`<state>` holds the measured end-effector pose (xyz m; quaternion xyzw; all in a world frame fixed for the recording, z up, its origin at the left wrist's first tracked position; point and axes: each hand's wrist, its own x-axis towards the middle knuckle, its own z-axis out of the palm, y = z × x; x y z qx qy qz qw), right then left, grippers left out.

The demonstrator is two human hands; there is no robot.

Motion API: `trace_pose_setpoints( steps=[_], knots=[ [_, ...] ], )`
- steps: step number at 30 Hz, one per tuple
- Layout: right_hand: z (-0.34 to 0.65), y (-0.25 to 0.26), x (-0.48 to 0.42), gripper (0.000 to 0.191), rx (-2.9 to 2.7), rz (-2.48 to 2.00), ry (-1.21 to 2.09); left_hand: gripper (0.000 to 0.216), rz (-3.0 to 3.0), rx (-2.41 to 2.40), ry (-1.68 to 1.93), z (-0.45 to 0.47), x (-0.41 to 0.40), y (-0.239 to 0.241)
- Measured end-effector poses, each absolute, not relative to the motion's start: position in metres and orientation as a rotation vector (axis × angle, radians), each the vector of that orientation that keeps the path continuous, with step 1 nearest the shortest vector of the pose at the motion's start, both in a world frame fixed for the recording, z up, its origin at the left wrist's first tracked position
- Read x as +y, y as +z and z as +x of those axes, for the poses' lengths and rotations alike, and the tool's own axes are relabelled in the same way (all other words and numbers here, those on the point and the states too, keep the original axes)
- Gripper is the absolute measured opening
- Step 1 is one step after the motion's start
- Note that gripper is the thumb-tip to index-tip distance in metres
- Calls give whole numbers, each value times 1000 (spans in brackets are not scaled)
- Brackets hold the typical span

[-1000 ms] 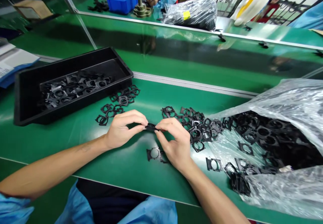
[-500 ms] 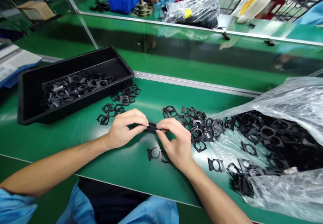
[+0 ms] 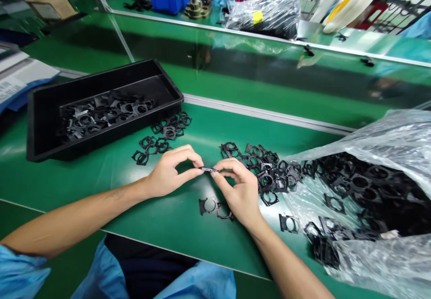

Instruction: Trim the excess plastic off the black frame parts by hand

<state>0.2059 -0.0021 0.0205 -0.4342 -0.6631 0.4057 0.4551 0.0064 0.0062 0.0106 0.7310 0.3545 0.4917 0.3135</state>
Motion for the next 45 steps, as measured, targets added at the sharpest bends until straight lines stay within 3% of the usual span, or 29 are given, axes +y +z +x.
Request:
trace_pose_setpoints(
  steps=[5, 18, 29, 34, 45],
  knots=[
    [205, 18, -1, 18, -1605, -1123, 1063, 6, 1578, 921, 1243, 11, 9, 2],
    [201, 21, -4, 27, -1544, -1174, 1175, 43, 881, 913, 940, 8, 15, 2],
    [204, 24, -3, 29, -1453, -1196, 1223, 32, 934, 850, 843, 6, 14, 6],
    [201, 28, -3, 37, -1370, -1222, 1309, 40, 896, 776, 810, 6, 15, 6],
    [201, 25, 1, 37, -1248, -1238, 1397, 34, 1078, 837, 961, 10, 12, 10]
  ],
)
